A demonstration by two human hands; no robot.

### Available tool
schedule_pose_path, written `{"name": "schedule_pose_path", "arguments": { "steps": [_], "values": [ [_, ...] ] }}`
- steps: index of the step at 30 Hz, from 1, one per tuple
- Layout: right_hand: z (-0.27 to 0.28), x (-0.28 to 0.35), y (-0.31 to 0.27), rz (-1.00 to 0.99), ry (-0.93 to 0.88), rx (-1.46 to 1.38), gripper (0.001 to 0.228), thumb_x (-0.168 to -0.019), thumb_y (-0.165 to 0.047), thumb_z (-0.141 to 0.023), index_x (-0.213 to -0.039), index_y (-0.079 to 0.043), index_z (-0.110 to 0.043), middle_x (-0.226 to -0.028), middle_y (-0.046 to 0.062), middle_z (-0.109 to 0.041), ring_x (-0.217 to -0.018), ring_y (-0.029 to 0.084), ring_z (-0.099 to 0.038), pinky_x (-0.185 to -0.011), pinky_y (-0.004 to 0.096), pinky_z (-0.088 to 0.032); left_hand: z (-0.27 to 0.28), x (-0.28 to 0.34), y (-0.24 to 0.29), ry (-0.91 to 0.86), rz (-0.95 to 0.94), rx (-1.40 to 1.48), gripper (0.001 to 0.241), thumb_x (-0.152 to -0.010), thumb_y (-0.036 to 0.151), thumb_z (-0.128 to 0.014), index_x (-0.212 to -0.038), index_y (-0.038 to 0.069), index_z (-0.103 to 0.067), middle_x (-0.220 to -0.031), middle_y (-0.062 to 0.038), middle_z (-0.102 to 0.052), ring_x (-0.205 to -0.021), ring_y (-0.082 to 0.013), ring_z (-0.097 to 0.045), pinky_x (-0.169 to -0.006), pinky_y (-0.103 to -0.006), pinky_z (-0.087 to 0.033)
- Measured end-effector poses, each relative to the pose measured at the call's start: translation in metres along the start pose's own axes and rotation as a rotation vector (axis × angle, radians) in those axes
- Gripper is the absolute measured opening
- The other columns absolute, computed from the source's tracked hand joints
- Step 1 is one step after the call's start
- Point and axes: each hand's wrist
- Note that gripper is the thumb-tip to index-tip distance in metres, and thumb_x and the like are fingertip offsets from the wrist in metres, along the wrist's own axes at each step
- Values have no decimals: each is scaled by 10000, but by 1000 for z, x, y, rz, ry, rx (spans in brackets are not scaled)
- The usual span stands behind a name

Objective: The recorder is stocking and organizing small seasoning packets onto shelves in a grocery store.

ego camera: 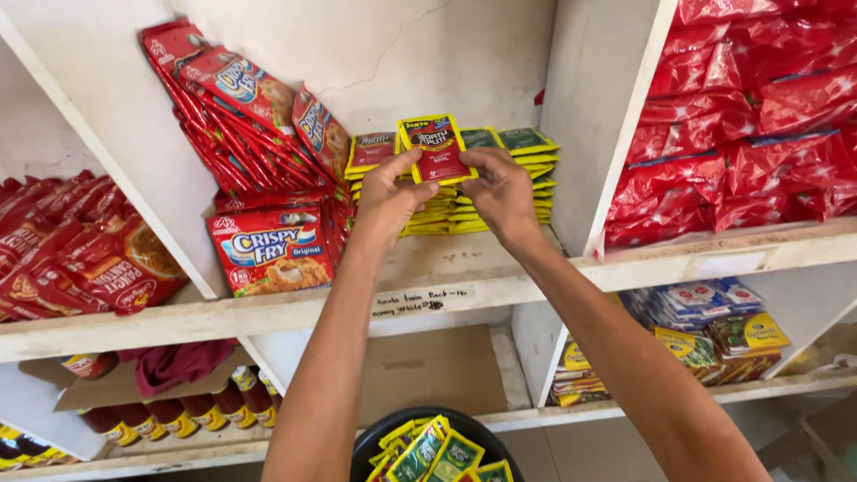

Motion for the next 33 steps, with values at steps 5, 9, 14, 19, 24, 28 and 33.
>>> {"name": "schedule_pose_path", "arguments": {
  "steps": [5,9,14,19,24,28,33],
  "values": [
    [-6,-34,20,-15,41,114,284,-842,105,-686,-1115,33,-721,-1192,88,-682,-1024,152,-698,-906,268,-576,6,-28,8,-17,-91,-242,658,-801,-16,-744,-1430,-47,-550,-1193,1,-668,-686,-85,-645,-547,-246,-530],
    [-14,-42,22,13,54,218,251,-846,81,-705,-1079,-5,-740,-1104,97,-709,-944,164,-722,-860,278,-595,9,-48,-5,-22,33,-254,717,-837,36,-738,-1497,-27,-464,-763,-71,-673,-554,-103,-541,-469,-279,-418],
    [-23,-43,7,13,33,400,216,-817,33,-754,-1021,-36,-742,-1032,102,-713,-849,182,-718,-776,296,-585,7,-41,6,54,89,-441,581,-916,142,-713,-1443,-5,-517,-756,-92,-696,-557,-150,-618,-491,-317,-486],
    [-27,-41,3,34,10,485,210,-812,35,-752,-1009,-36,-736,-954,110,-704,-768,221,-692,-726,335,-562,14,-53,-32,182,-289,-709,388,-928,120,-721,-1291,-4,-666,-1097,-221,-724,-852,-295,-765,-776,-382,-591],
    [-32,-41,26,246,79,565,217,-763,58,-757,-957,-34,-727,-997,137,-718,-922,326,-698,-823,415,-558,3,-36,-15,242,-281,-773,320,-908,100,-700,-1213,4,-706,-1234,-232,-707,-1117,-379,-693,-996,-416,-530],
    [-31,-41,24,257,77,546,235,-770,63,-745,-983,-33,-729,-1038,146,-721,-970,336,-695,-866,422,-558,7,-42,-29,290,-356,-781,303,-879,81,-732,-1168,-12,-729,-1362,-303,-579,-1222,-418,-620,-1056,-417,-484],
    [-27,-35,9,253,49,531,345,-778,78,-716,-1108,-25,-714,-1149,180,-709,-1067,362,-681,-949,423,-544,11,-39,-31,254,-356,-759,327,-894,72,-713,-1209,-17,-704,-1408,-292,-561,-1281,-404,-596,-1092,-405,-466]
  ]
}}
Point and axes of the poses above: each hand's wrist, its own x-axis away from the middle knuckle, its own z-axis out of the back of the hand, y = z × x
